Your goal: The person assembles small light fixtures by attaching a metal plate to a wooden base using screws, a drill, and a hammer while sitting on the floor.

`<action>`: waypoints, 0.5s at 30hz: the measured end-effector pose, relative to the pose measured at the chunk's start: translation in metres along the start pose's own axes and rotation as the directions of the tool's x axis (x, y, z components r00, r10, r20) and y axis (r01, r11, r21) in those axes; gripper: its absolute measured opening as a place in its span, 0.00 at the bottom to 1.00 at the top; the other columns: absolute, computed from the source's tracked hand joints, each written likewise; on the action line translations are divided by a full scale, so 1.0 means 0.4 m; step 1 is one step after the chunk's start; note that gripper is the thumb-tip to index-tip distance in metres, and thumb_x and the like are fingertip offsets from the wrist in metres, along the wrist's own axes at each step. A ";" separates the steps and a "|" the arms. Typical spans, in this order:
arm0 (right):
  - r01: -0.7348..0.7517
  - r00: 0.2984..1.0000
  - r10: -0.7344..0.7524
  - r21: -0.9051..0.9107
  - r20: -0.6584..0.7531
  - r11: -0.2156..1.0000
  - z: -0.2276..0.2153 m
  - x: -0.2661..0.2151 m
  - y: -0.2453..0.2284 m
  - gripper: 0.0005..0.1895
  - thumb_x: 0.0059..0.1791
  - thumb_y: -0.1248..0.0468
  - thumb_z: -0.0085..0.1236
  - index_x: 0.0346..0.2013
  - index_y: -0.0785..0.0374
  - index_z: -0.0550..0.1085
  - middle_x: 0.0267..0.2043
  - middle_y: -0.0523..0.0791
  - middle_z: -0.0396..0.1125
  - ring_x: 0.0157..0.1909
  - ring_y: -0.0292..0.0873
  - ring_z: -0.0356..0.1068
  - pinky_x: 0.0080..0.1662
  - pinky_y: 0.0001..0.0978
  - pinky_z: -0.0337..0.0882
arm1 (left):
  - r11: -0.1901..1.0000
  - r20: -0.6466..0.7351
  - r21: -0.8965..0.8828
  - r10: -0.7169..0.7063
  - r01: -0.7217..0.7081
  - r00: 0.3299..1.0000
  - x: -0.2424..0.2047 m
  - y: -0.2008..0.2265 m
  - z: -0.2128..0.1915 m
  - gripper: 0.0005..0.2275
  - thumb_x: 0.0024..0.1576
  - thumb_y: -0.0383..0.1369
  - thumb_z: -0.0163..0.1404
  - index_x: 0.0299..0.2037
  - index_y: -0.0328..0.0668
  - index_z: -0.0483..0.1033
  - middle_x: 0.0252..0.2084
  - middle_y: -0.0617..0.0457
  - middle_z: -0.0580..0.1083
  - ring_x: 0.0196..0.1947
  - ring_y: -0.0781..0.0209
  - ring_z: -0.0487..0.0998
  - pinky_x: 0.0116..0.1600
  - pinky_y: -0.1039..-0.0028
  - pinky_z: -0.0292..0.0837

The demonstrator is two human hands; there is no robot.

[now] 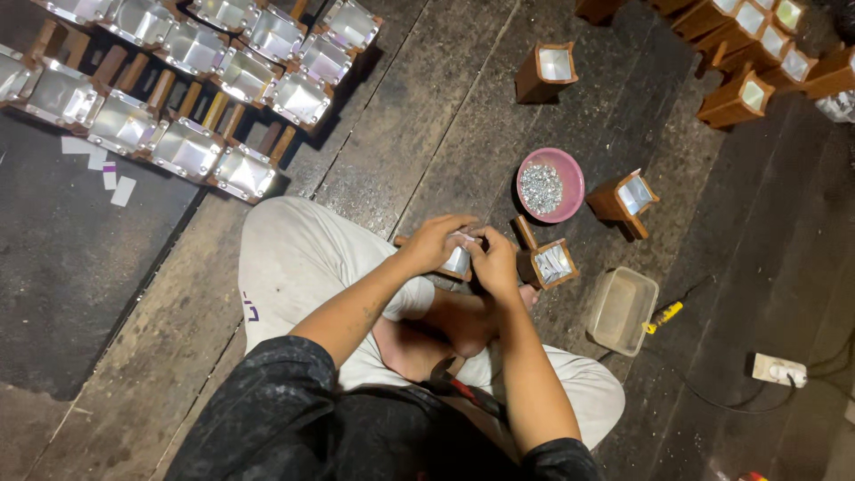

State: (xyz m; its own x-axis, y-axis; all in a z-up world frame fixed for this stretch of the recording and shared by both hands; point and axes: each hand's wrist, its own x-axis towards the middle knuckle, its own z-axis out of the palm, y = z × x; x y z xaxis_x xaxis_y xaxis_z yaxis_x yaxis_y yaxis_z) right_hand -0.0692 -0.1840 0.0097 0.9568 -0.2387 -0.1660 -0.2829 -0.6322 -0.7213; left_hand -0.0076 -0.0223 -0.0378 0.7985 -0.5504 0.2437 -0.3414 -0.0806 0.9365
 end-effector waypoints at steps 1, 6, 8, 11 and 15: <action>-0.001 1.000 0.001 0.000 0.001 1.000 0.003 0.002 0.008 0.10 0.46 0.65 0.67 0.41 0.63 0.80 0.35 0.57 0.75 0.45 0.63 0.76 0.47 0.52 0.73 | 1.000 0.000 -0.001 -0.001 0.001 1.000 -0.002 -0.006 0.001 0.18 0.57 0.21 0.54 0.58 0.39 0.76 0.46 0.41 0.79 0.50 0.41 0.81 0.55 0.58 0.77; -0.011 0.999 0.012 0.041 -0.037 0.999 0.018 -0.012 0.042 0.16 0.42 0.66 0.71 0.43 0.61 0.80 0.34 0.52 0.75 0.43 0.56 0.76 0.48 0.48 0.73 | 0.999 -0.024 0.048 0.003 -0.002 1.000 -0.017 -0.011 0.004 0.18 0.59 0.24 0.54 0.60 0.38 0.74 0.41 0.44 0.80 0.46 0.44 0.82 0.53 0.59 0.78; -0.008 0.999 0.009 0.018 -0.044 1.000 0.028 -0.004 0.058 0.13 0.43 0.66 0.69 0.42 0.59 0.80 0.33 0.51 0.76 0.43 0.55 0.76 0.47 0.47 0.73 | 0.998 -0.043 0.063 0.016 -0.013 0.999 -0.011 -0.021 0.009 0.18 0.59 0.24 0.54 0.60 0.38 0.74 0.41 0.44 0.81 0.46 0.44 0.82 0.54 0.59 0.78; -0.009 0.998 0.008 -0.017 -0.063 1.000 0.034 -0.001 0.073 0.10 0.44 0.66 0.68 0.40 0.57 0.81 0.33 0.49 0.76 0.43 0.55 0.77 0.46 0.46 0.73 | 0.997 -0.043 0.076 0.037 -0.033 0.998 -0.009 -0.006 0.006 0.19 0.58 0.24 0.54 0.61 0.36 0.73 0.40 0.43 0.81 0.46 0.42 0.82 0.54 0.57 0.78; -0.014 0.998 0.011 -0.038 -0.069 0.999 0.020 -0.001 0.044 0.09 0.45 0.65 0.68 0.39 0.56 0.81 0.33 0.50 0.77 0.43 0.57 0.77 0.44 0.45 0.73 | 0.993 0.023 0.121 -0.017 0.014 1.000 -0.002 0.041 -0.012 0.23 0.57 0.25 0.54 0.65 0.35 0.69 0.45 0.38 0.80 0.50 0.37 0.80 0.57 0.51 0.76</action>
State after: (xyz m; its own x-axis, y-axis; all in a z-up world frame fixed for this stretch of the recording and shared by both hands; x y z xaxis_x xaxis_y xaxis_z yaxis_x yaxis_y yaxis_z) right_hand -0.0740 -0.1891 -0.0082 0.9466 -0.2963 -0.1272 -0.2985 -0.6564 -0.6928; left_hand -0.0115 -0.0193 -0.0215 0.7928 -0.5676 0.2220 -0.3874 -0.1880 0.9026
